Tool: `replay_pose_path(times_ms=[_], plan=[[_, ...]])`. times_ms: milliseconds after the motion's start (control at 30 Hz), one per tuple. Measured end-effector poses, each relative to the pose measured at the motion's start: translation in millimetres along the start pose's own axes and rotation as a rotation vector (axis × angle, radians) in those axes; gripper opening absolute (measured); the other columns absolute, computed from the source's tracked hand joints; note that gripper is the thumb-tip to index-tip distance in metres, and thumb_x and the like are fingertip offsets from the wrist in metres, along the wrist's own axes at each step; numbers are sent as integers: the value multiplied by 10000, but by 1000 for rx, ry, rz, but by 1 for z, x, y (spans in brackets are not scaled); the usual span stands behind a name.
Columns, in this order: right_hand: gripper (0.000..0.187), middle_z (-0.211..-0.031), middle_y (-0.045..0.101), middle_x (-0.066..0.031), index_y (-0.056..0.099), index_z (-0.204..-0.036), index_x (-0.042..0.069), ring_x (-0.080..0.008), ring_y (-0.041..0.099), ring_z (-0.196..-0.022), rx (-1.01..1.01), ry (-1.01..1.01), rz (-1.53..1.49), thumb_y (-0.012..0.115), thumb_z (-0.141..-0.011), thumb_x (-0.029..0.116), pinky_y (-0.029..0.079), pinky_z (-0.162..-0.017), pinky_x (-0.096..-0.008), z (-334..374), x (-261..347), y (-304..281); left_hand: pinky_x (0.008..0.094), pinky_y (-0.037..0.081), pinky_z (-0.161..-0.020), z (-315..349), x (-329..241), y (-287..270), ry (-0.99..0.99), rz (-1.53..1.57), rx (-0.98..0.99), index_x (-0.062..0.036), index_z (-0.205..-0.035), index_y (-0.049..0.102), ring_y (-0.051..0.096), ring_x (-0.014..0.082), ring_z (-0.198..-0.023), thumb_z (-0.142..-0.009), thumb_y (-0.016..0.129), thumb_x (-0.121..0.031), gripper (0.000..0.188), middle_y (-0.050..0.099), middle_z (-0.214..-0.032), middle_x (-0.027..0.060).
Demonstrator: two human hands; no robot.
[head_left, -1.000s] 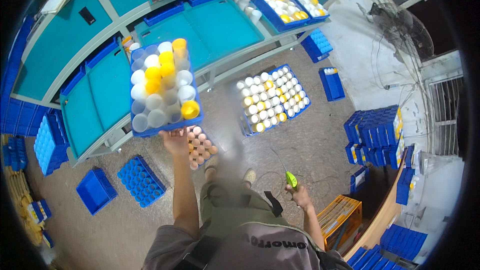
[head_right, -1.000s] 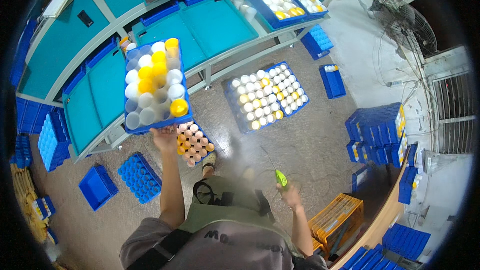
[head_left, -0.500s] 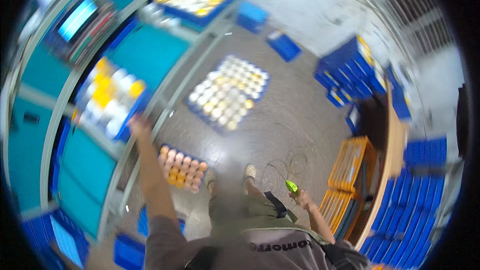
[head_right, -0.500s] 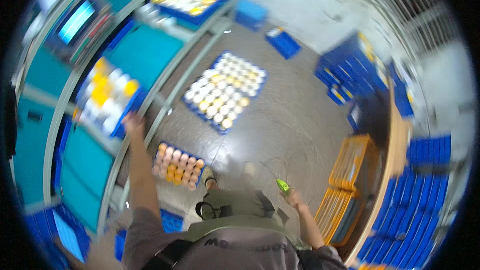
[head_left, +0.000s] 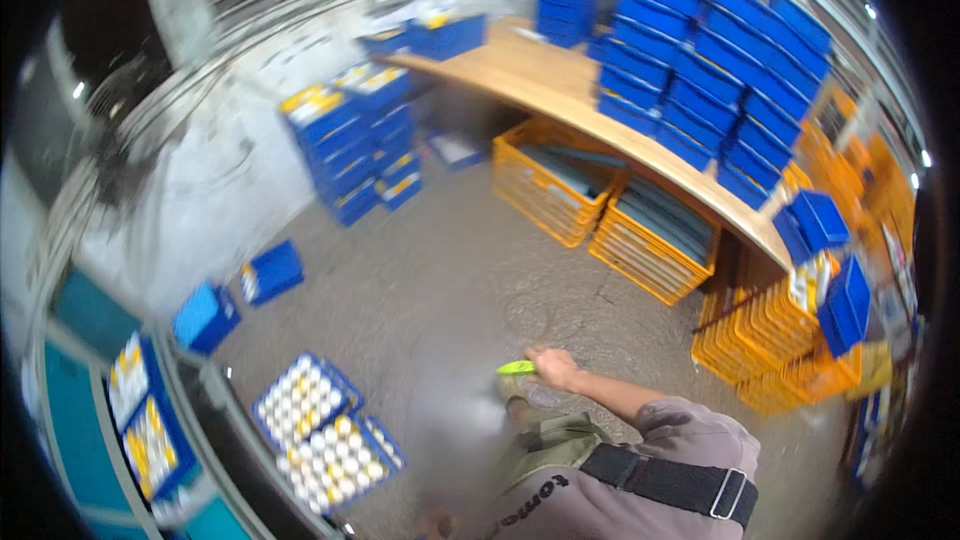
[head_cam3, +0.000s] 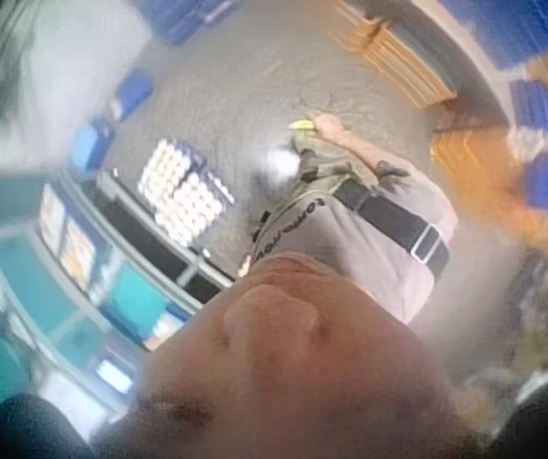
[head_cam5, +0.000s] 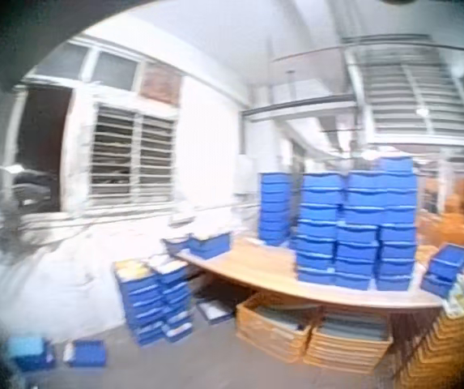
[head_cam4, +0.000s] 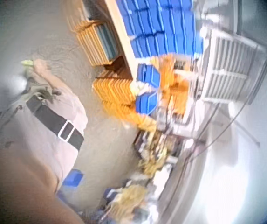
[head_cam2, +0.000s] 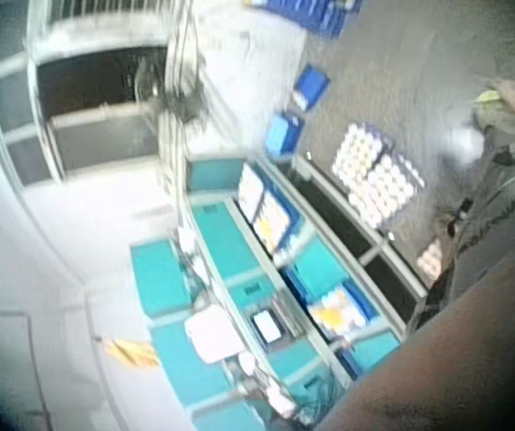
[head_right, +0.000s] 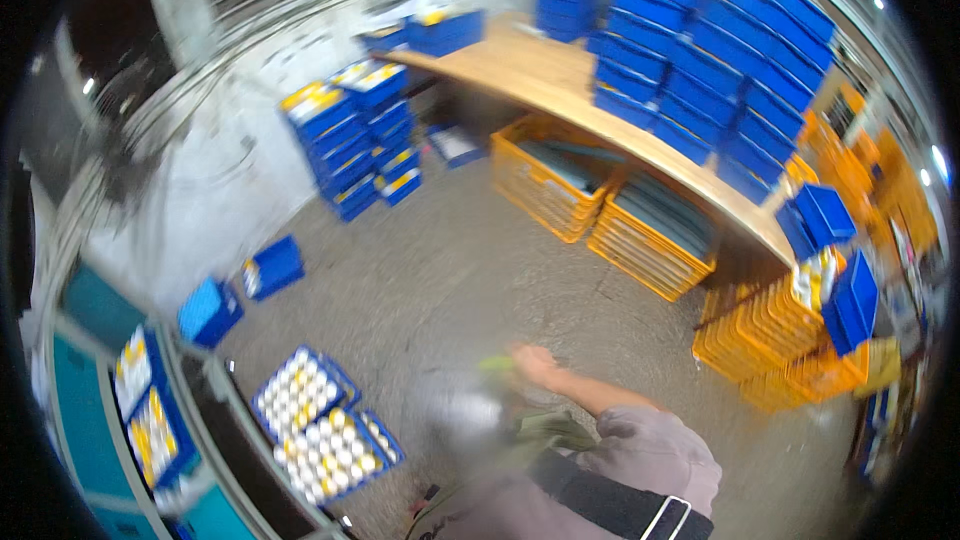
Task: The person moves blue trays and white plastic cups in a warehouse, then uses a handheld scanner on a tray of cups. They pour small white pellets from a tray into cups, place a cup on a digital scale, and add pellets by hand to reach a target weight. The filled cups are returned to a tray.
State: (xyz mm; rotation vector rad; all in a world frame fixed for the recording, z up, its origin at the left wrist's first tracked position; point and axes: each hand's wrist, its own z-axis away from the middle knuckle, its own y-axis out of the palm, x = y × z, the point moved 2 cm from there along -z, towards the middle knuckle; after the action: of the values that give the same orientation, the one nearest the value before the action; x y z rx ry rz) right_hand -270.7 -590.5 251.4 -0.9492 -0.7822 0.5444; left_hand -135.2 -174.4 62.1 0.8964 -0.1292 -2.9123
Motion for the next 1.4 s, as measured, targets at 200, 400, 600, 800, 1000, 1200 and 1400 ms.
replay_pose_path(times_ms=[200, 400, 600, 800, 1000, 1200, 1400], plan=[[574, -1045, 608, -261, 416, -1149, -24, -393, 632, -954, -408, 75, 16, 733, -742, 227, 525, -794, -479, -47, -86, -140, 309, 493, -565, -10, -48, 230, 15, -626, 394, -73, -1002, 596, 592, 173, -684, -1003, 482, -342, 292, 599, -785, 38], [533, -988, 623, -146, 509, -1163, 24, -272, 609, -953, -450, 216, -716, 785, -764, 244, 495, -812, -392, -32, -186, -251, 303, 477, -548, -58, -120, 393, 103, -577, 322, -86, -997, 614, 598, 173, -662, -997, 498, -280, 226, 624, -776, 43], [326, -819, 551, 19, 566, -937, 76, -118, 515, -770, -498, 421, -934, 823, -763, 176, 462, -717, -299, -25, -284, -242, 297, 461, -539, -90, -171, 530, 75, -773, 193, -55, -953, 621, 596, 180, -650, -989, 495, -218, 209, 627, -766, 60], [237, -780, 569, 50, 580, -876, 109, -76, 535, -738, -605, 577, -1159, 799, -785, 118, 477, -671, -266, -30, -352, -251, 300, 552, -826, -63, -214, 814, 206, -273, 654, 18, -1182, 582, 636, 203, -956, -976, 547, -258, 346, 639, -1041, 101], [259, -755, 536, 71, 537, -803, 112, -69, 494, -721, -619, 546, -1149, 796, -789, 114, 456, -660, -280, -81, -399, -309, 427, 288, -1178, 200, -241, 1161, 113, -53, 1790, 65, -1438, 332, 355, 351, -1392, -1044, 411, -303, 545, 383, -1469, 248], [272, -844, 582, -5, 551, -938, 84, -133, 553, -749, -649, 429, -1062, 770, -812, 183, 488, -663, -309, -138, -467, -318, 451, 325, -1160, 475, -247, 1358, -23, 136, 2345, 104, -1423, 314, 385, 375, -1369, -1031, 458, -294, 578, 359, -1463, 296], [365, -1028, 592, -84, 560, -1121, 79, -212, 572, -955, -649, 378, -632, 682, -871, 314, 469, -874, -372, -175, -554, -366, 522, 428, -1071, 617, -236, 1492, -121, 115, 2054, 157, -1346, 304, 466, 467, -1277, -948, 610, -305, 683, 437, -1359, 357]])
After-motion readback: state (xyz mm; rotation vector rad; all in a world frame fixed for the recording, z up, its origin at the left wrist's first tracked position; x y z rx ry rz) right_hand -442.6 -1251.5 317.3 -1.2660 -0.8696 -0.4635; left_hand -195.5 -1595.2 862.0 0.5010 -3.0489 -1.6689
